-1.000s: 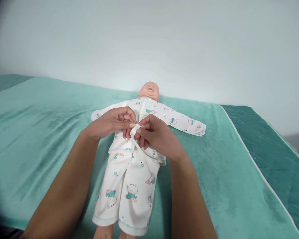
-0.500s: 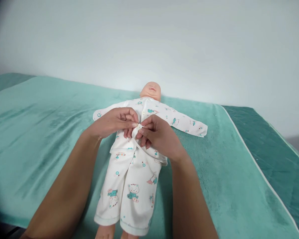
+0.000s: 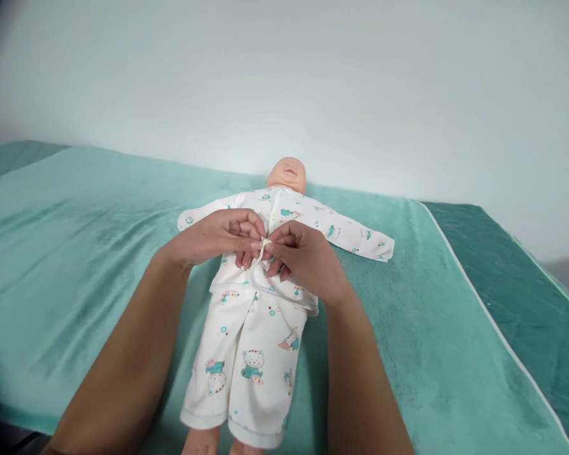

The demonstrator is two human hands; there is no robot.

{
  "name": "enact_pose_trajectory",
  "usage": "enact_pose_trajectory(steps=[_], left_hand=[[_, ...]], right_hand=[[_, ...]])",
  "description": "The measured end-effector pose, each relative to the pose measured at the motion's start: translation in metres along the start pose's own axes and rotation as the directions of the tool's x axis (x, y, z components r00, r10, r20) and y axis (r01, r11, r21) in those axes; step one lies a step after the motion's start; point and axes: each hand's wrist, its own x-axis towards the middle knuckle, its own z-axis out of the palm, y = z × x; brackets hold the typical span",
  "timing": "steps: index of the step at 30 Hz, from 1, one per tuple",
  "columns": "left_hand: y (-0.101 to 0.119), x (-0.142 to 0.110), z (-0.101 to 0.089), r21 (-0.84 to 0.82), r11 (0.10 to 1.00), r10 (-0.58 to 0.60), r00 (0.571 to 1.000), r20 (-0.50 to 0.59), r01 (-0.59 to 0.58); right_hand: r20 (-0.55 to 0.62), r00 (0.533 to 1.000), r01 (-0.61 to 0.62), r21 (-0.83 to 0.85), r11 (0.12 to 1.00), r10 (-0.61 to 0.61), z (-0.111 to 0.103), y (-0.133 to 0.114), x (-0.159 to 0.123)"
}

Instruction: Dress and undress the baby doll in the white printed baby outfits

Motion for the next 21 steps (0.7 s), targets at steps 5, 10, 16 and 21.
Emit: enact_pose_trajectory(steps=[5, 10, 16, 21], left_hand=[[0.004, -0.001, 0.003, 0.094, 0.994, -0.046, 0.998, -0.035, 0.049], [0.010, -0.001, 0.009, 0.169, 0.983, -0.062, 0.994, -0.094, 0.077], [0.008, -0.003, 0.007, 0.123, 0.989, -0.063, 0.992, -0.112, 0.077], [0.002, -0.003, -0.001, 0.063, 0.998, -0.004, 0.997, -0.075, 0.009]], right_hand=[[-0.013, 1.000, -0.010, -0.025, 1.000, 0.010, 0.003, -0.002, -0.002], [-0.043, 0.999, -0.025, -0.051, 0.998, 0.022, 0.006, -0.005, -0.003], [-0.016, 1.000, -0.019, -0.032, 0.999, 0.018, 0.003, -0.004, -0.003], [-0.018, 1.000, -0.013, -0.020, 1.000, 0.013, 0.001, -0.002, -0.002]])
